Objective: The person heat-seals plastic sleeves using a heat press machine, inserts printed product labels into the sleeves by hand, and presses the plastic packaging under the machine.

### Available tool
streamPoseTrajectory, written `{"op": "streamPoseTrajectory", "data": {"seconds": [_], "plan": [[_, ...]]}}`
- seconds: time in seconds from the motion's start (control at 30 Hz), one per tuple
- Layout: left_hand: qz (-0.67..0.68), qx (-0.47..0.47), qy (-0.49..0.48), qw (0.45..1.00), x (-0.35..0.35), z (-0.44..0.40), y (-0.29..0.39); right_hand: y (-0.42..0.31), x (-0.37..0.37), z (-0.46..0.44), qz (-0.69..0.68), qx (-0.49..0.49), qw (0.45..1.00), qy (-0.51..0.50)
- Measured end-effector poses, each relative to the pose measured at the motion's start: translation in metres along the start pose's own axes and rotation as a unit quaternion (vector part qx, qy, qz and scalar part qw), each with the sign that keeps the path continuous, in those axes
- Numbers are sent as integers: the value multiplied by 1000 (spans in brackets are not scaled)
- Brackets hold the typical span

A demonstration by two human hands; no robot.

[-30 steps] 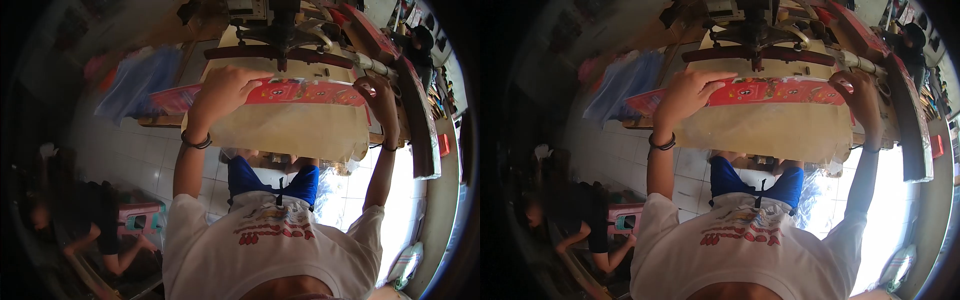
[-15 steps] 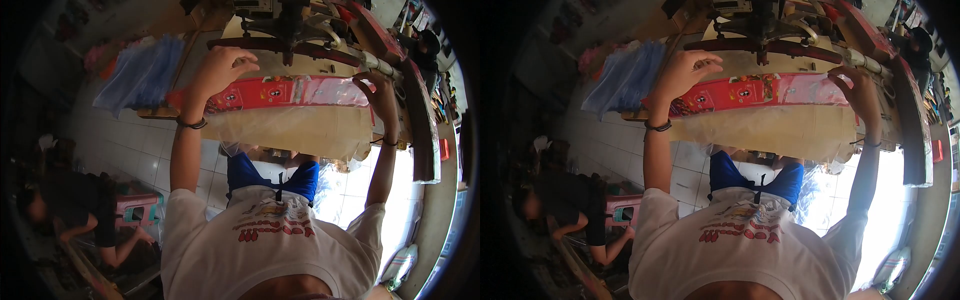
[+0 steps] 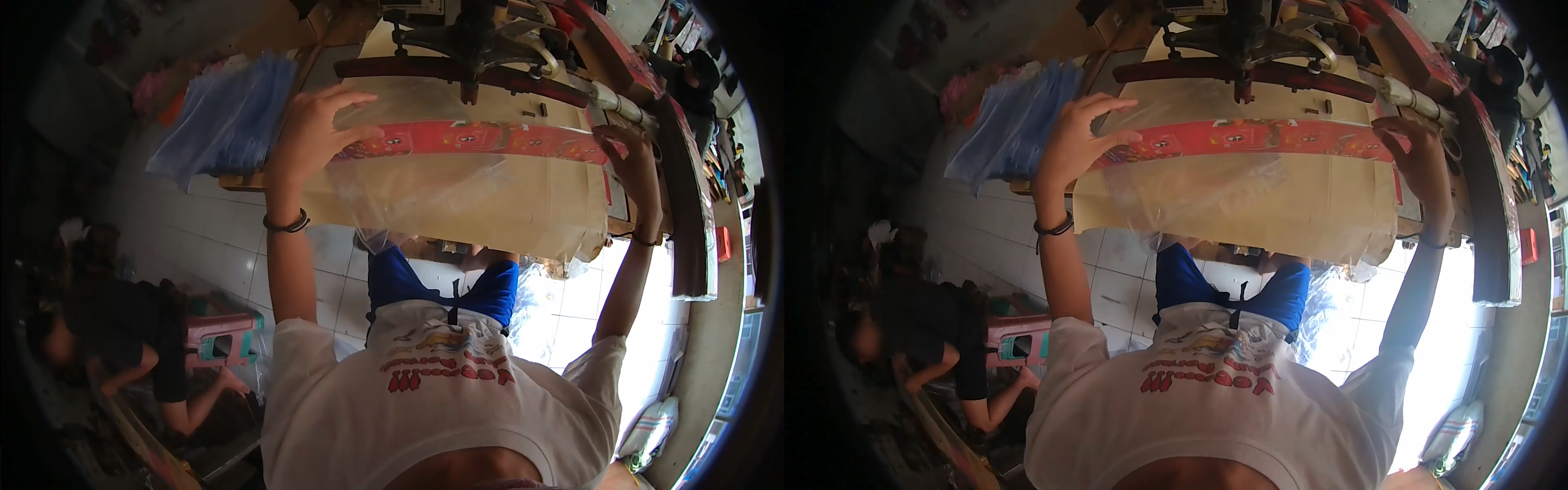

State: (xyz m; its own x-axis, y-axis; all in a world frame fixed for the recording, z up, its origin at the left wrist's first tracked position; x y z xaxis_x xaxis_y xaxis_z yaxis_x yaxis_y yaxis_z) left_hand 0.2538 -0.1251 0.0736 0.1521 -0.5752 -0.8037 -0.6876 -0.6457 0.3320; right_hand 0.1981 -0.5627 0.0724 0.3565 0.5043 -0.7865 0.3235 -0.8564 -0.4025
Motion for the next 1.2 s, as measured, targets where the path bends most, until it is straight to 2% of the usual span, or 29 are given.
{"op": "streamPoseTrajectory", "data": {"seconds": [0.03,0.13,0.17,0.23,0.33,0.43,0.53,0.63,0.73,0.77,0.83,0.87,1.03,1.1,1.2], "plan": [[-14,-17,-14,1000,-1,7,-9,-13,3,3,88,5,996,-16],[-104,-37,-2,994,-7,32,-29,3,18,11,60,36,996,-54],[-97,-49,64,992,-11,38,-34,20,26,14,6,31,999,-41],[-85,-73,191,975,-18,55,-46,16,28,14,11,13,1000,-18],[138,-196,148,959,6,86,-120,15,25,9,10,4,1000,6],[286,-202,182,919,14,94,-133,8,12,2,30,21,999,19],[361,-108,344,860,-19,89,-113,6,-2,-2,-5,28,999,23],[344,-117,358,860,-29,82,-98,2,-7,-1,-3,21,1000,-4],[380,-160,225,883,14,79,-117,21,8,15,64,54,995,-47],[390,-175,218,877,26,83,-123,39,14,18,66,13,997,-45],[413,-207,204,863,44,91,-125,73,19,19,-15,81,993,-80],[423,-193,221,857,43,91,-126,88,23,23,-57,116,986,-103],[420,-118,305,846,-4,70,-105,54,-25,6,-46,72,996,38],[408,-90,316,852,-19,68,-98,42,-35,6,-64,67,995,42],[428,-89,261,860,-3,74,-98,50,-22,15,-84,76,994,7]]}}
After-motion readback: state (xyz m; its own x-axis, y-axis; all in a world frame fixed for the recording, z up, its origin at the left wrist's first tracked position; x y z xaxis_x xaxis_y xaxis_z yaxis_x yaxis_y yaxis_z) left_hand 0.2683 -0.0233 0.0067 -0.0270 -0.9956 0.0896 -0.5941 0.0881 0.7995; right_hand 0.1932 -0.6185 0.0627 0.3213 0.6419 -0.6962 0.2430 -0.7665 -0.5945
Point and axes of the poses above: each hand's wrist, its own z-axis away from the middle knuckle, its own x-axis out of the palm, y = z × x, the point moved 6 cm from there along -z, towards the middle knuckle, and after that the axes turned 3 degrees about x, right-handed, at the moved point
